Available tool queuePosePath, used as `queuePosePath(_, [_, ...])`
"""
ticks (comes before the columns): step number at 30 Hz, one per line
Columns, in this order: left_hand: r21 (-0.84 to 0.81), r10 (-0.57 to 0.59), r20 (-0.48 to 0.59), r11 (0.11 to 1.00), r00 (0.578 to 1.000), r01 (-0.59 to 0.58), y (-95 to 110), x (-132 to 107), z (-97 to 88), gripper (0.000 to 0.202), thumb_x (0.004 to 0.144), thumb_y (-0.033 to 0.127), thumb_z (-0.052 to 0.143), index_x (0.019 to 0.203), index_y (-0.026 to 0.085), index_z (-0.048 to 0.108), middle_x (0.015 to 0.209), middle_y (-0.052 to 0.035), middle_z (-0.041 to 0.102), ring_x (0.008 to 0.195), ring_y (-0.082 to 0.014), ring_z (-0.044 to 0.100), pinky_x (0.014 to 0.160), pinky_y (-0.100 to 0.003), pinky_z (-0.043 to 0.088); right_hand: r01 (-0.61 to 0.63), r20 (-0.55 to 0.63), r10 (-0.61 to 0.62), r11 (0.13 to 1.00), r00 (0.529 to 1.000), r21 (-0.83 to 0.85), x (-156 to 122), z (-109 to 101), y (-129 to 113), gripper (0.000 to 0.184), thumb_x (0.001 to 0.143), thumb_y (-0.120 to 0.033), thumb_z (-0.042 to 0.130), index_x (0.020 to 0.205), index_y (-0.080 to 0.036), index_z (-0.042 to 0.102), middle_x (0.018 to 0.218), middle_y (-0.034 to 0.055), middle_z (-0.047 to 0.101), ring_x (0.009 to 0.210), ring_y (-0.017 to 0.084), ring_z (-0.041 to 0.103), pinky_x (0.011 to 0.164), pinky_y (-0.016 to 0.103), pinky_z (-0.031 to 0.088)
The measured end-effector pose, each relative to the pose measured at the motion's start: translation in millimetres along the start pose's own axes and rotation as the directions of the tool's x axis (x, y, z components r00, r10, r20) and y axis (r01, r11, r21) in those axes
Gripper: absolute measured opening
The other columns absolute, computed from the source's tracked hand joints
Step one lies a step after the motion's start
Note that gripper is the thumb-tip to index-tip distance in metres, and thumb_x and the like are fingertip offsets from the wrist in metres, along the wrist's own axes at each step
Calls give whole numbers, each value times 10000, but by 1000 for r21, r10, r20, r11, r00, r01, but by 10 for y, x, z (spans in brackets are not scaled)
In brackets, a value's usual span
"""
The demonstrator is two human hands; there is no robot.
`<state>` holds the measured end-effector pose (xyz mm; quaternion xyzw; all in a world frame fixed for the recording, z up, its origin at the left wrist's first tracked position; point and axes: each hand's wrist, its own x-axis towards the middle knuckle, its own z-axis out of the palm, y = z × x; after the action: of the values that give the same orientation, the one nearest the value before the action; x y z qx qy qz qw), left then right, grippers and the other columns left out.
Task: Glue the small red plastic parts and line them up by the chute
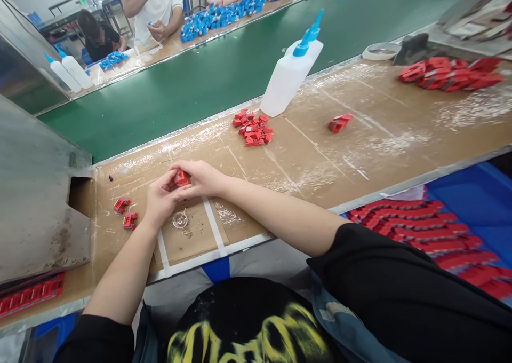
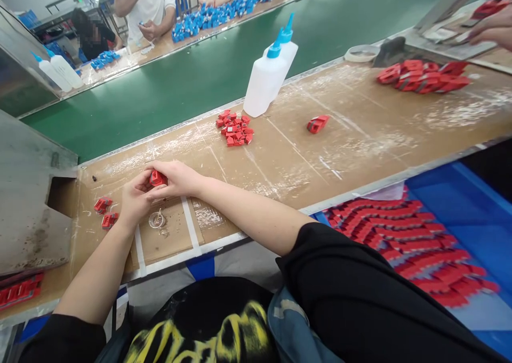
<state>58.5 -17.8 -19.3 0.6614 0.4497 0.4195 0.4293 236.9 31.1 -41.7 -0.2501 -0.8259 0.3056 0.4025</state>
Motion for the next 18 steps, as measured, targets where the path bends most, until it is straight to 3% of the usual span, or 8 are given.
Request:
queuePosePath(4, [42,15,-24,999,1000,-13,23,8,-47,416,780,486,836,1031,164,756,1008,-87,773,957,-264,729,887,-393,604,36,7,-36,999,999,-10,-2,-5,-3,659,830,-529,811,1367,-226,579,1240,83,714,1087,235,702,960,355,561])
queuePosePath(8, [4,19,-99,1000,995,-19,20,37,-84,486,713,455,898,1068,154,758,990,-89,780,916,-253,734,856,-388,607,233,8,-233,968,972,-96,32,-69,2,612,868,-504,787,1399,-281,582,1447,112,585,1317,276,592,1094,437,526])
queuePosePath(12, [-18,18,-20,1000,1000,-18,136,26,-148,591,766,544,836,1209,167,730,1202,-128,755,1082,-288,722,969,-432,576,317,-25,-331,921,943,-227,58,-127,-86,340,954,-426,700,1260,-279,672,1293,109,650,1206,269,632,1040,488,552])
queuePosePath(14, [184,18,32,983,999,-23,245,-59,-259,608,847,591,747,1319,212,691,1341,-132,702,1232,-317,661,1068,-466,512,276,-15,-293,915,956,-296,-27,-200,-175,359,942,-441,711,1249,-258,672,1218,112,672,1143,275,644,990,484,566])
queuePosePath(16, [525,28,-8,851,1000,-20,325,-225,-437,657,863,628,714,1402,259,643,1453,-145,627,1365,-370,553,1137,-512,429,186,12,-196,906,981,-380,-241,-346,-249,421,911,-470,741,1247,-225,669,1132,116,690,1062,280,658,921,459,575])
queuePosePath(18, [804,59,-150,589,987,87,318,-450,-643,718,821,683,718,1387,247,646,1441,-210,596,1364,-452,499,1099,-568,417,43,26,-34,875,999,-483,-594,-578,-269,433,889,-486,757,1210,-204,683,1043,111,701,971,277,668,851,429,570])
